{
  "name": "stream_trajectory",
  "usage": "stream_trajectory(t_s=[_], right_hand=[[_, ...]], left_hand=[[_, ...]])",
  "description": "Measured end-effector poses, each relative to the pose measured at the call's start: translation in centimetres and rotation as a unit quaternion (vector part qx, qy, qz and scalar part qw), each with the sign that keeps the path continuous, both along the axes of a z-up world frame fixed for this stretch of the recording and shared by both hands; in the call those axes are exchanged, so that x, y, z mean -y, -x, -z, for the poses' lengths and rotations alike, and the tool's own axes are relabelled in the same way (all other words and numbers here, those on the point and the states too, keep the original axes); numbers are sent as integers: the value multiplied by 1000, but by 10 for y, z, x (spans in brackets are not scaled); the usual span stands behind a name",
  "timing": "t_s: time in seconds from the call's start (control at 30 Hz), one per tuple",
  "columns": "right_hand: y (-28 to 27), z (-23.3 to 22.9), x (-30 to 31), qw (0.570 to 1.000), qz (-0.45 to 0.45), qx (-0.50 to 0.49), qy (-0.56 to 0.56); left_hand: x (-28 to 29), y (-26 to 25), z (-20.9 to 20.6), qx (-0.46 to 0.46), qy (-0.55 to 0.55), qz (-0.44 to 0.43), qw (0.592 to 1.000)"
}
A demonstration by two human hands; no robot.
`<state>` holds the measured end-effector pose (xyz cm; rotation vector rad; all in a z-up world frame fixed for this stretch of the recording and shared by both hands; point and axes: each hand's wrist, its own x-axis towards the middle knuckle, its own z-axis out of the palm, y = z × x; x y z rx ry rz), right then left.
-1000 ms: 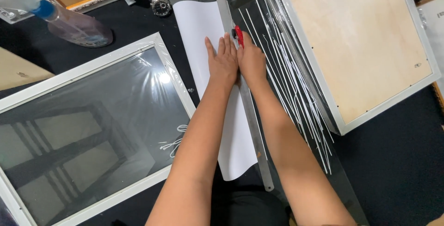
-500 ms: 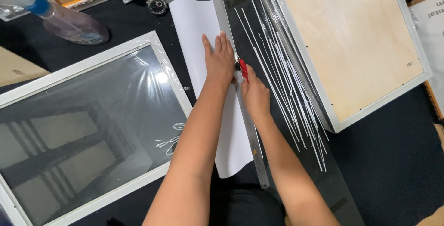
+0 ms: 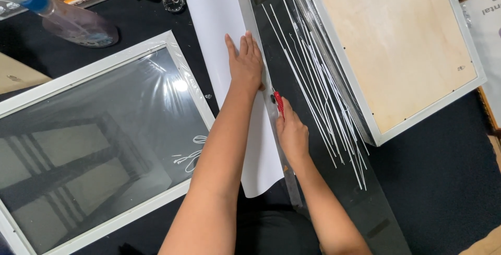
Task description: A person uses a utility knife and a metal straight-edge guide to cut a large sheet of white paper on a workshop table.
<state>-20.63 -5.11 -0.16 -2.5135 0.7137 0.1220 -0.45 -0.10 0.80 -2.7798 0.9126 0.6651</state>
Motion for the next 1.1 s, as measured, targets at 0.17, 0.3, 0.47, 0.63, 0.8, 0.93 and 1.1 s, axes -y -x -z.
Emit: stream_trajectory(t_s=[0.17, 0.3, 0.47, 0.63, 0.8, 0.93, 1.1], right_hand=[[14, -2, -2, 1000, -2, 0, 10], [22, -7, -4, 1000, 2, -13, 6], [27, -7, -7, 1000, 5, -10, 6], [33, -15, -9, 999, 23, -27, -21], [44, -12, -8, 1000, 23, -16, -15], [23, -19, 3, 999, 28, -9, -30], [-76, -3, 16, 980, 44, 193, -10]], left_hand=[[-1, 0, 2, -2, 6, 0, 1000], [1, -1, 5, 2, 0, 4, 1000], [0, -2, 5, -4, 3, 3, 1000], [1, -2, 6, -4, -2, 7, 1000], [0, -2, 6, 0, 16, 0, 1000], [0, -3, 4, -9, 19, -9, 1000], [-4, 2, -9, -21, 19, -12, 1000]])
